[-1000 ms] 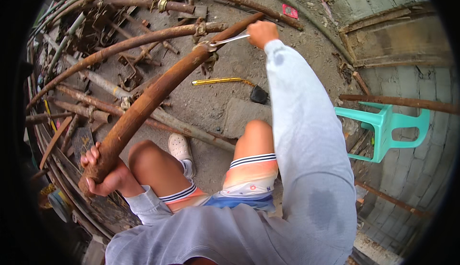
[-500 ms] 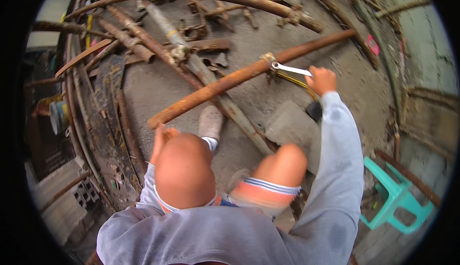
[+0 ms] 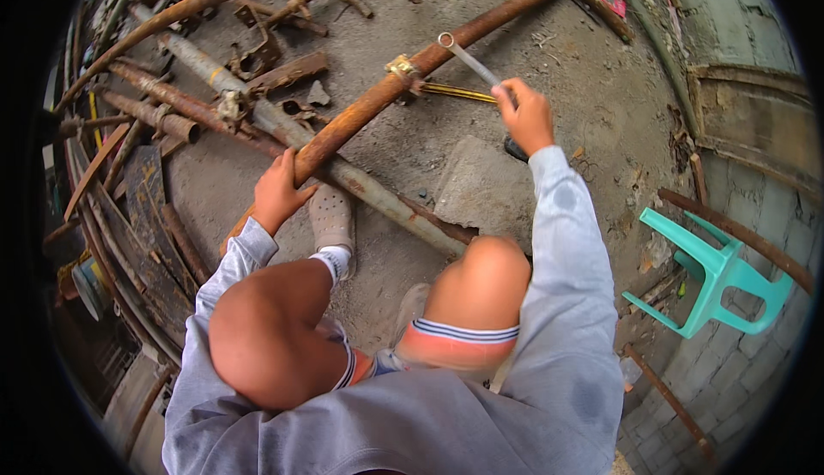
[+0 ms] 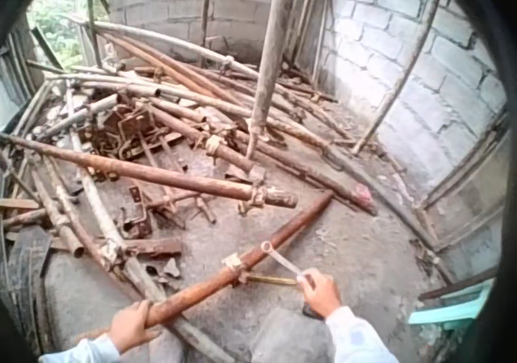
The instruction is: The person uses a wrench to loosen and remove metal couplers from rusty scaffolding poles. They repeatedly reposition the poles and couplers on the ground, then continue unscrewing and detaching the components.
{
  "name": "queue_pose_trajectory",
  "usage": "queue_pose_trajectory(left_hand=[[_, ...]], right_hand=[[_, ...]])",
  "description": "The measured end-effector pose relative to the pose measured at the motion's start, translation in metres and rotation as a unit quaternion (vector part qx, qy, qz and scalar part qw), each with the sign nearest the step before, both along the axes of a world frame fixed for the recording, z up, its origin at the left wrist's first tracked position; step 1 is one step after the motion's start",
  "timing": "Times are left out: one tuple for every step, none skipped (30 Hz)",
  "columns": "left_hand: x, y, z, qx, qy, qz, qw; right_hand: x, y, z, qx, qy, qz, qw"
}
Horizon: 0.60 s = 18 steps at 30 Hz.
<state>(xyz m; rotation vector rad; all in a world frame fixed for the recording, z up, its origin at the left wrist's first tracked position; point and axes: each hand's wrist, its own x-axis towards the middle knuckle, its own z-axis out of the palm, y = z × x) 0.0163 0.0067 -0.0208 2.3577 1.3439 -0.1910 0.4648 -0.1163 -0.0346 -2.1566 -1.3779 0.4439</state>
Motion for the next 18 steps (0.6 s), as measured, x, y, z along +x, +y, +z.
queue_pose_trajectory(left_hand=[[-0.004, 0.001, -0.007, -0.026, 0.020, 0.021, 0.999], [-0.003, 0.000, -0.017, 0.000, 0.012, 0.010, 1.000], [0.005, 0.002, -0.015, -0.015, 0.033, 0.016, 0.999], [0.003, 0.006, -0.016, -0.020, 0.043, 0.017, 0.999], [0.000, 0.007, -0.018, -0.025, 0.055, 0.020, 0.998], [0.001, 0.008, -0.016, -0.038, 0.051, 0.017, 0.998], [0.002, 0.012, -0.011, -0.047, 0.047, 0.014, 0.998], [0.002, 0.013, -0.011, -0.055, 0.043, 0.012, 0.997], [0.001, 0.014, -0.012, -0.058, 0.042, 0.015, 0.997], [-0.001, 0.014, -0.012, -0.061, 0.043, 0.018, 0.997], [-0.002, 0.014, -0.013, -0.063, 0.043, 0.021, 0.997], [-0.002, 0.015, -0.012, -0.061, 0.045, 0.022, 0.997], [-0.001, 0.014, -0.011, -0.060, 0.047, 0.023, 0.997], [-0.001, 0.015, -0.010, -0.058, 0.049, 0.024, 0.997], [-0.001, 0.014, -0.011, -0.054, 0.050, 0.027, 0.997], [-0.001, 0.014, -0.011, -0.050, 0.050, 0.029, 0.997], [-0.001, 0.014, -0.011, -0.046, 0.051, 0.031, 0.997], [0.001, 0.016, -0.009, -0.046, 0.047, 0.030, 0.997]], right_hand=[[-0.015, -0.008, -0.005, 0.053, -0.004, 0.022, 0.998], [-0.026, -0.020, -0.013, 0.098, -0.012, 0.039, 0.994], [-0.035, -0.034, -0.020, 0.140, -0.022, 0.057, 0.988], [-0.049, -0.042, -0.023, 0.090, -0.019, 0.060, 0.994], [-0.063, -0.047, -0.023, 0.041, -0.013, 0.065, 0.997], [-0.076, -0.049, -0.021, -0.007, -0.008, 0.069, 0.998], [-0.087, -0.044, -0.018, -0.036, -0.024, 0.056, 0.997], [-0.097, -0.039, -0.015, -0.065, -0.040, 0.044, 0.996], [-0.102, -0.037, -0.012, -0.091, -0.057, 0.029, 0.994], [-0.105, -0.038, -0.014, -0.073, -0.074, 0.032, 0.994], [-0.106, -0.038, -0.013, -0.093, -0.088, 0.039, 0.991], [-0.107, -0.036, -0.005, -0.113, -0.102, 0.045, 0.987], [-0.108, -0.034, 0.000, -0.134, -0.116, 0.052, 0.983], [-0.110, -0.033, 0.001, -0.141, -0.140, 0.063, 0.978], [-0.111, -0.031, 0.002, -0.149, -0.164, 0.076, 0.972], [-0.110, -0.028, 0.003, -0.157, -0.189, 0.089, 0.965], [-0.101, -0.024, 0.006, -0.160, -0.223, 0.128, 0.953], [-0.079, -0.015, 0.012, -0.162, -0.260, 0.166, 0.938]])
